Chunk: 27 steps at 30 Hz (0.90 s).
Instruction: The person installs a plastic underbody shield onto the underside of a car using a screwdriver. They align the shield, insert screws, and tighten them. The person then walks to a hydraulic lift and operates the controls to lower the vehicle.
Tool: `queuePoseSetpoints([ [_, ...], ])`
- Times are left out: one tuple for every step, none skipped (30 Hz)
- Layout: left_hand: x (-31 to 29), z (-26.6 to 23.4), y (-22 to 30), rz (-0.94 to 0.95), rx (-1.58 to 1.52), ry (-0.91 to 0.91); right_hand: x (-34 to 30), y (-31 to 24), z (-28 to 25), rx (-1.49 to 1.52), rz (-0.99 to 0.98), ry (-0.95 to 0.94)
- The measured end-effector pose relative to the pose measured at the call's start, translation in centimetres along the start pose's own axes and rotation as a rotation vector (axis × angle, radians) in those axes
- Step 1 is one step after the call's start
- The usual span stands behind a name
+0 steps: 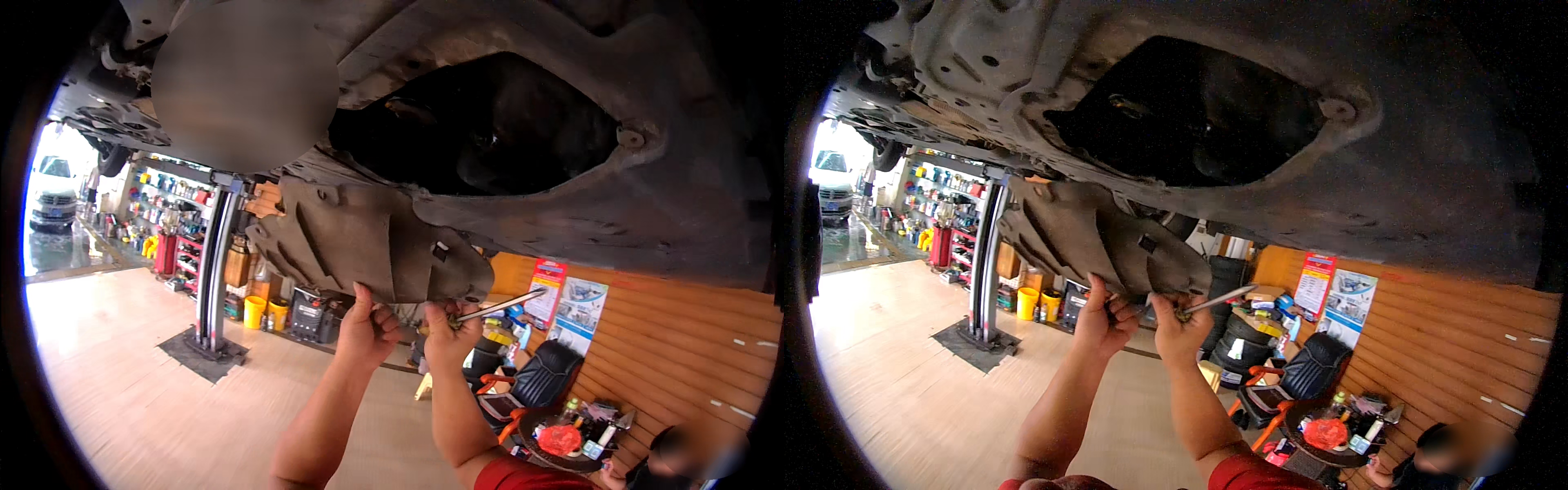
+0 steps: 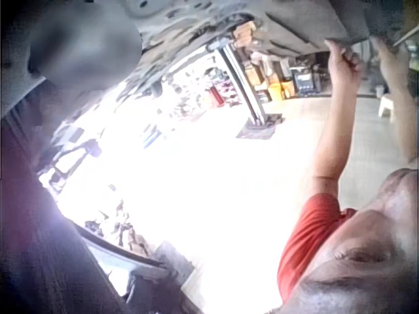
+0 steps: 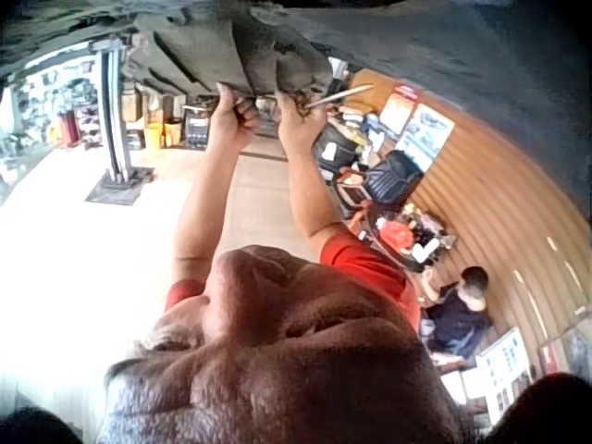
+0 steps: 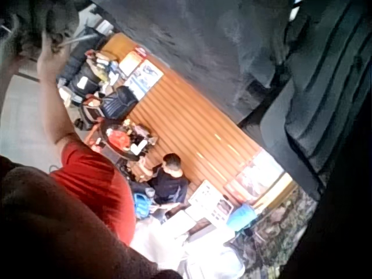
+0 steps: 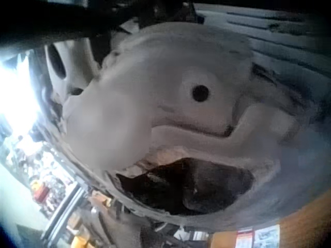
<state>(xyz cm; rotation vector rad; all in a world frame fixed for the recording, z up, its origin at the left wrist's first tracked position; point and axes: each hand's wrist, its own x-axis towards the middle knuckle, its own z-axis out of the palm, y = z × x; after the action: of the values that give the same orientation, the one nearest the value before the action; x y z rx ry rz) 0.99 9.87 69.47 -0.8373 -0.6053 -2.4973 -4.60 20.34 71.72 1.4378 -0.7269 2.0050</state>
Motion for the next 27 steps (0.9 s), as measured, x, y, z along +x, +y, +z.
queuePoseSetpoints([
  [0.4,0.8,-0.5,-0.005,0.009,0.024,0.6,-1.0,0.6,-0.03,0.004,0.05],
  [0.9,1.1,-0.5,-0.013,0.019,-0.01,1.0,-1.8,1.3,-0.004,0.01,0.077],
  [1.1,2.3,-0.6,-0.051,0.025,0.025,1.5,-2.0,1.4,-0.045,-0.025,0.112],
  [1.1,3.3,-0.6,-0.087,0.033,0.06,2.1,-2.4,1.5,-0.084,-0.06,0.145],
  [1.2,3.4,-0.3,-0.107,0.089,0.03,2.9,-3.3,2.0,-0.093,-0.1,0.168],
  [1.0,3.4,-0.2,-0.136,0.139,-0.01,3.7,-4.0,1.7,-0.158,-0.153,0.127],
  [0.2,3.9,0.0,-0.104,0.276,0.054,4.2,-4.7,1.5,-0.186,-0.183,0.145],
  [-0.4,4.5,0.1,-0.079,0.412,0.112,4.8,-5.4,1.1,-0.22,-0.218,0.168],
  [-0.8,4.4,0.5,-0.086,0.405,0.1,5.3,-6.8,1.2,-0.239,-0.213,0.137],
  [-1.2,4.1,0.9,0.067,0.56,0.105,5.8,-7.2,0.4,-0.273,-0.207,0.136],
  [-1.4,3.8,1.3,0.221,0.714,0.111,6.5,-7.7,0.1,-0.324,-0.304,0.124],
  [-1.2,3.7,1.6,0.219,0.703,0.106,7.3,-8.3,0.2,-0.371,-0.399,0.104],
  [-0.6,3.4,1.7,0.392,0.847,0.081,7.9,-8.7,0.0,-0.358,-0.421,0.07],
  [-0.3,3.5,1.9,0.565,0.99,0.059,8.1,-9.3,0.5,-0.368,-0.422,0.065],
  [-0.4,4.3,2.3,0.592,1.019,0.051,8.2,-10.2,1.2,-0.353,-0.416,0.047],
  [0.1,4.7,2.7,0.586,1.008,0.051,8.3,-10.9,1.8,-0.337,-0.41,0.029],
  [0.5,5.2,3.1,0.568,1.023,0.052,8.5,-11.4,2.2,-0.369,-0.417,0.069],
  [0.9,5.7,3.5,0.549,1.038,0.052,8.8,-11.7,2.3,-0.378,-0.422,0.068],
  [1.3,6.2,3.7,0.532,0.948,0.01,9.1,-12.1,2.2,-0.424,-0.473,0.071],
  [1.8,6.5,3.8,0.528,0.94,0.004,9.4,-12.3,2.2,-0.469,-0.524,0.074],
  [2.2,6.8,3.8,0.514,0.967,0.01,9.6,-12.4,2.2,-0.477,-0.59,0.068],
  [2.6,7.2,3.8,0.498,0.995,0.016,9.7,-12.4,2.3,-0.485,-0.595,0.067],
  [3.0,7.5,3.7,0.524,0.993,0.016,9.9,-12.5,2.4,-0.531,-0.652,0.074],
  [3.5,7.8,3.6,0.518,0.986,0.011,10.0,-12.6,2.5,-0.577,-0.709,0.08],
  [4.2,7.9,3.4,0.572,1.029,0.017,10.0,-12.7,2.7,-0.587,-0.711,0.08],
  [4.9,8.0,3.4,0.633,1.074,0.025,10.0,-12.6,3.0,-0.653,-0.731,0.102],
  [5.4,8.0,3.4,0.651,1.095,0.023,10.0,-12.6,3.3,-0.72,-0.749,0.125],
])
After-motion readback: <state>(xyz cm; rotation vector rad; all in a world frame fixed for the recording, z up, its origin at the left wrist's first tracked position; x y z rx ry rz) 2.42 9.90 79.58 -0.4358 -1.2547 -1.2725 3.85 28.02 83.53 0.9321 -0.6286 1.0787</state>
